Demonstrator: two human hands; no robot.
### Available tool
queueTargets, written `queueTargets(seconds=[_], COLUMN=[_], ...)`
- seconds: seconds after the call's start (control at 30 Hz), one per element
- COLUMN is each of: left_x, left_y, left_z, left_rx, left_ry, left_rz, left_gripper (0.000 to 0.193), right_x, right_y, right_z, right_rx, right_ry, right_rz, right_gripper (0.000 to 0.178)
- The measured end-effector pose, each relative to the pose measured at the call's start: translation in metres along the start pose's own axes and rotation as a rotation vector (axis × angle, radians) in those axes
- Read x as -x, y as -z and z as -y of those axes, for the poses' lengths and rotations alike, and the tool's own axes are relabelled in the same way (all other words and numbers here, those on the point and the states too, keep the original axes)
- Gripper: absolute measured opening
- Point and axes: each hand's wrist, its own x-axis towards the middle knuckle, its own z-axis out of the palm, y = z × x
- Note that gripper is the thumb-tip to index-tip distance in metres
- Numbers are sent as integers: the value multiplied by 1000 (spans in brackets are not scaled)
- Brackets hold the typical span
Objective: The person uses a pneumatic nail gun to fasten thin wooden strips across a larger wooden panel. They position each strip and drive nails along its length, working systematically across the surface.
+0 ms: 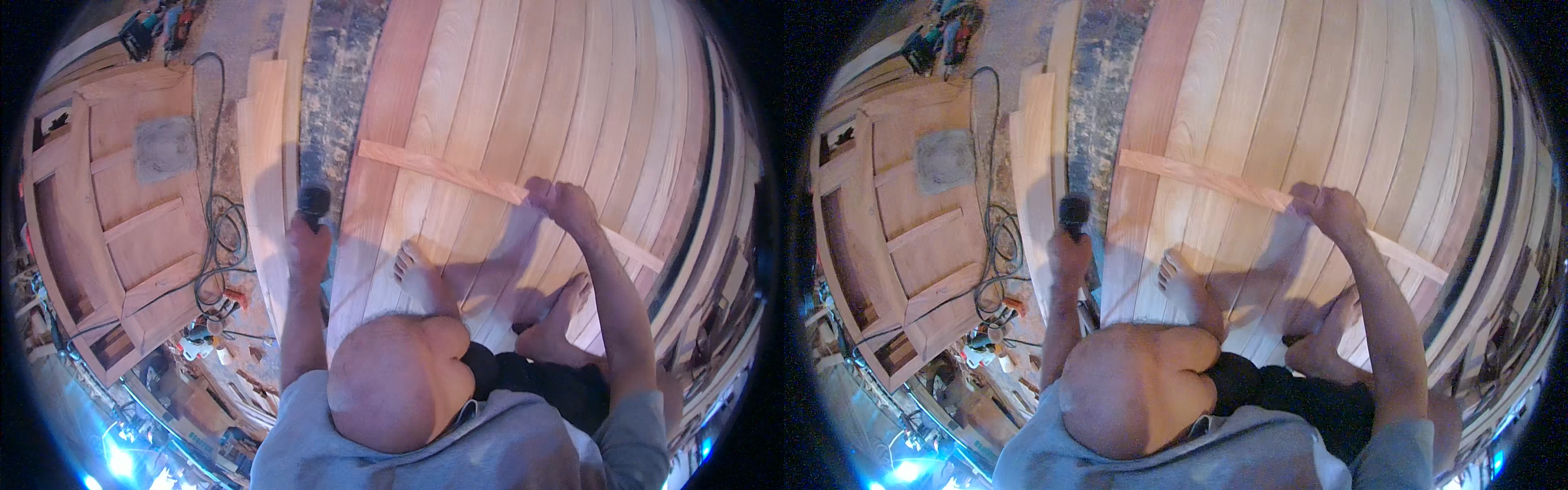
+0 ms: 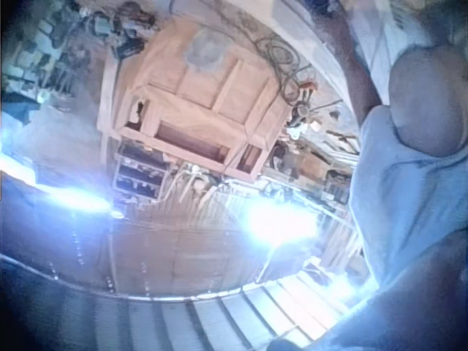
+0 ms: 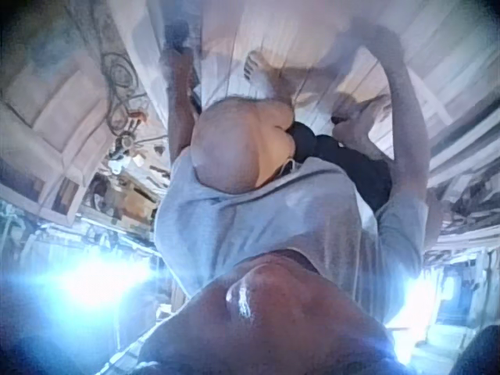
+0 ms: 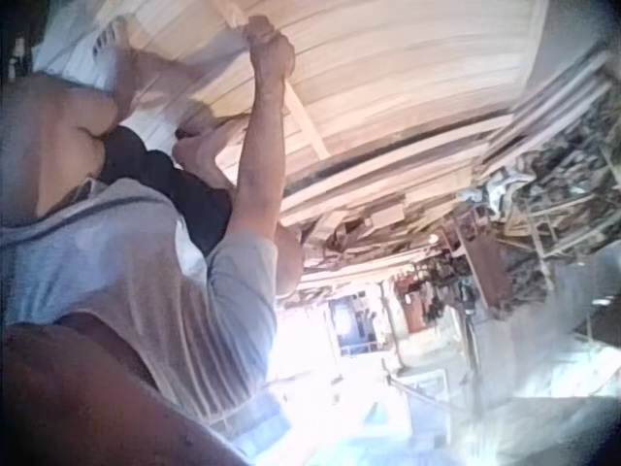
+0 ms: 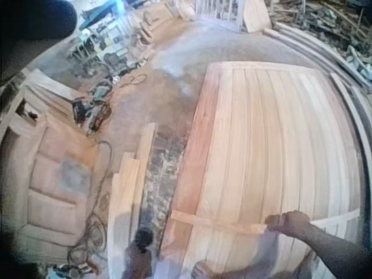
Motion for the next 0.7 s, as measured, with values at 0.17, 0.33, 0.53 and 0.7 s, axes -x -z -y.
queueTargets(seconds=[0.17, 0.33, 0.53, 0.7], left_x=[8, -8, -9, -11], left_y=[46, 20, 16, 14], left_z=[-37, -78, -82, -86], left_rx=[581, 729, 862, 834], left_ry=[152, 169, 241, 244], left_rz=[333, 557, 553, 534], left_gripper=[30, 20, 25, 22], right_x=[-9, -12, -12, -10], right_y=[-4, -3, -2, -1], right_z=[-7, -10, -9, -8], right_rx=[11, -9, -27, -33], right_ry=[-32, 5, -62, 1], right_rz=[43, 68, 117, 92], right_gripper=[70, 69, 68, 68])
